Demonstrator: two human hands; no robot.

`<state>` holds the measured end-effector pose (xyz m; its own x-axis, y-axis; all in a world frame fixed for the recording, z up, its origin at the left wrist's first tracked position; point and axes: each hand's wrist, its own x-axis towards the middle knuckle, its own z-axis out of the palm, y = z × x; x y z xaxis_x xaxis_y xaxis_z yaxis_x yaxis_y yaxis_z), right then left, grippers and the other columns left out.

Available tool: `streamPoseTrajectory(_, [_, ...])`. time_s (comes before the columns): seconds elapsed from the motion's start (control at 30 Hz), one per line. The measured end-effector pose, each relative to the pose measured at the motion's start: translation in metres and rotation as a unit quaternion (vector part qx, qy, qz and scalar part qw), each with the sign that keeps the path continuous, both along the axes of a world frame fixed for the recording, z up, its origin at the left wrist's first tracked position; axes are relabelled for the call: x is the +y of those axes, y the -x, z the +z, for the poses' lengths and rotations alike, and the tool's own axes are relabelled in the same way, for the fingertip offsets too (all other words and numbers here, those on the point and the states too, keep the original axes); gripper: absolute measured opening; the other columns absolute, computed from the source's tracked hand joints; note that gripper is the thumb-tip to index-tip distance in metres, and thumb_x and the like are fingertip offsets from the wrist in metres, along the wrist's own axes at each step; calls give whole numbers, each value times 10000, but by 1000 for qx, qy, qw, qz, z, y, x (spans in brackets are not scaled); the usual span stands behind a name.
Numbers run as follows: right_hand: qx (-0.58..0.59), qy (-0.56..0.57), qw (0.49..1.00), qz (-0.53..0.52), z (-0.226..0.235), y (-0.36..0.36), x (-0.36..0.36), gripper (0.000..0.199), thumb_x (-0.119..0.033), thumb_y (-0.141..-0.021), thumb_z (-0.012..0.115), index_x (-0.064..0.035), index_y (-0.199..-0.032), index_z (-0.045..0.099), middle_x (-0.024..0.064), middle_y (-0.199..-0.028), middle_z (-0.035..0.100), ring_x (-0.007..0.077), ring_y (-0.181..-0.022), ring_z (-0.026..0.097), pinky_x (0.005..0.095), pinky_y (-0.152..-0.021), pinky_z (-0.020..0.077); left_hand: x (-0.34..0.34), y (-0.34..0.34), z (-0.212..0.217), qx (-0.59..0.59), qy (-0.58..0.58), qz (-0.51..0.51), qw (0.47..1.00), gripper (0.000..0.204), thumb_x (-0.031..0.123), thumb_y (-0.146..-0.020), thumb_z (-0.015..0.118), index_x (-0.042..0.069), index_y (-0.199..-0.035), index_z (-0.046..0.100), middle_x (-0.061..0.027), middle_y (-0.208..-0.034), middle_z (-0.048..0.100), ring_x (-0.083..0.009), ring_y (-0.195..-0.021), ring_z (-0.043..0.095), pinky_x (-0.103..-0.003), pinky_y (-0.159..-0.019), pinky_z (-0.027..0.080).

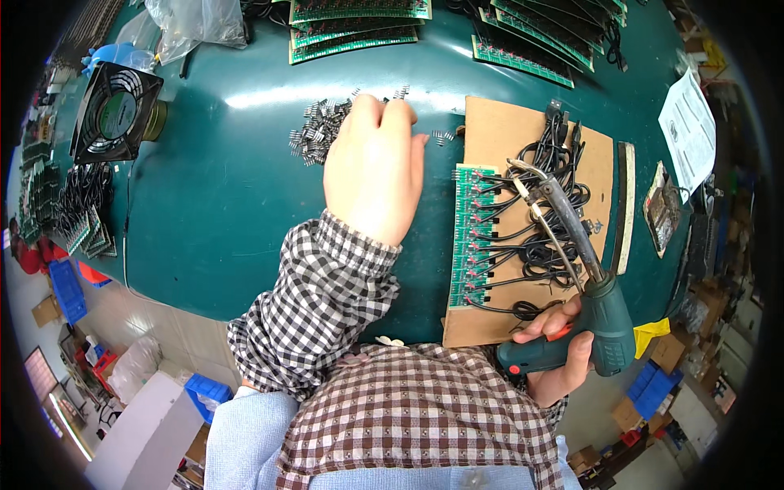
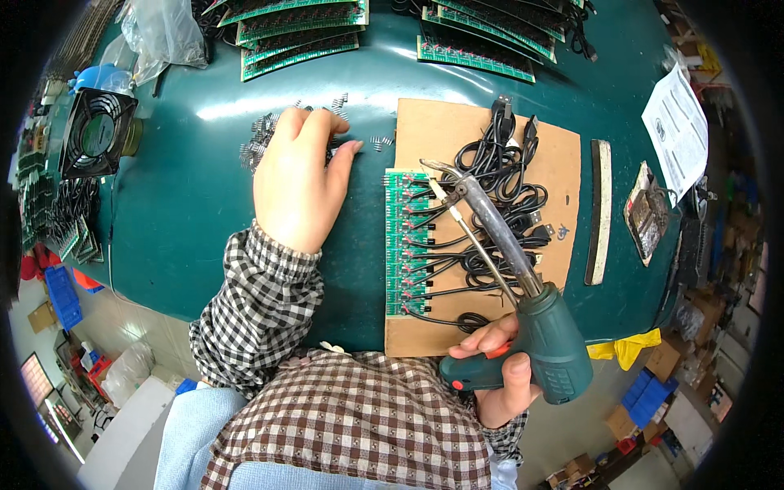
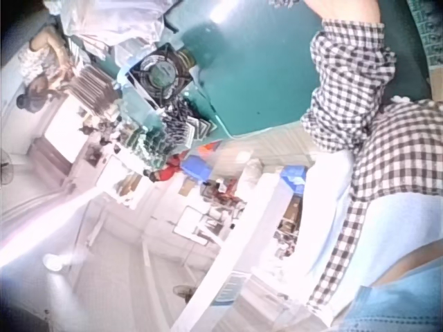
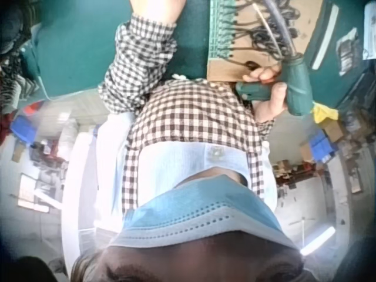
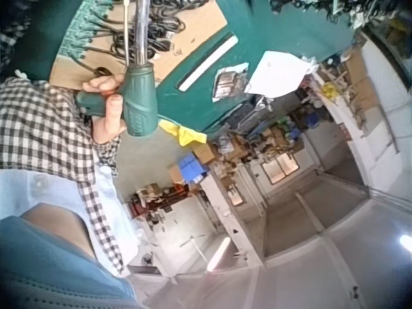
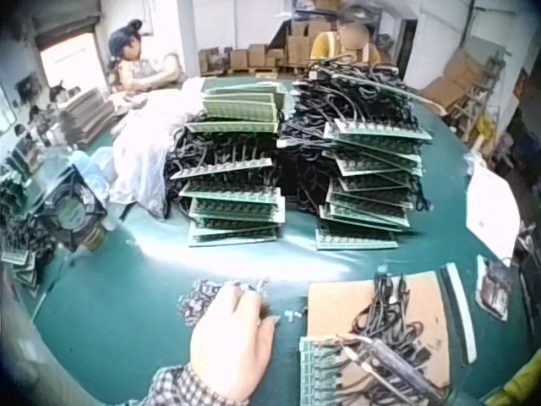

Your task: The person assembles a circuit board by picking electronic components from the table by hand, positioning them onto the board, and soldering them using a soldering gun.

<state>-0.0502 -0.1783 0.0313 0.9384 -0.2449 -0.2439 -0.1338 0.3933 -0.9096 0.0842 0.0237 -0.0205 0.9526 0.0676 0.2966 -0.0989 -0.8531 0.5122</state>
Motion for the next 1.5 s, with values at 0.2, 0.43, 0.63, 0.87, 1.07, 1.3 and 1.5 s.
streamPoseTrajectory(0.2, [11,13,1000,3,3,-3,-3,429,-287,-812,528,60,-1026,395,117,-802,496,222,-739,554,345,-572,551,-4,-15,-5,22,-1,-69,997,143,48,-674,619,40,-774,516,-95,-782,501,-269,-699,534,-334,-596,436])
streamPoseTrajectory(0.43, [3,71,997,2,5,-8,4,403,-319,-867,434,44,-1036,391,101,-789,502,186,-710,555,286,-528,538,2,10,1,-9,108,-29,994,93,11,-709,597,23,-761,522,-77,-703,531,-167,-570,527,-260,-548,439])
streamPoseTrajectory(0.63, [4,130,989,64,18,-31,24,312,-105,-795,526,29,-1056,420,107,-899,500,196,-782,570,304,-644,519,-16,58,41,238,673,-55,698,199,-34,-744,602,-6,-877,458,-84,-759,578,-115,-673,579,-210,-603,480])
streamPoseTrajectory(0.87, [85,215,967,103,27,-44,43,363,114,-677,559,-8,-996,436,75,-859,478,161,-771,519,273,-678,445,-28,82,42,266,723,-97,630,194,-60,-760,578,-22,-891,440,-104,-821,567,-140,-752,594,-246,-679,513])
streamPoseTrajectory(1.07, [30,204,972,109,19,-41,38,406,95,-673,575,-20,-1030,420,69,-877,464,160,-792,501,282,-721,420,-34,84,40,249,729,-106,629,196,-68,-772,553,-38,-925,433,-114,-844,554,-153,-781,590,-265,-695,522])
streamPoseTrajectory(1.3, [25,211,973,90,26,-41,41,344,69,-692,559,-7,-1004,437,67,-872,460,154,-808,495,278,-742,409,-30,84,42,233,707,-132,655,262,-87,-763,549,-30,-968,398,-114,-849,556,-141,-782,586,-260,-697,524])
streamPoseTrajectory(1.5, [21,205,971,119,20,-36,38,354,68,-694,562,-12,-1013,430,62,-878,451,146,-811,485,274,-739,406,-28,85,50,261,687,-120,668,231,-61,-774,556,-43,-971,437,-105,-826,569,-124,-711,590,-219,-635,506])
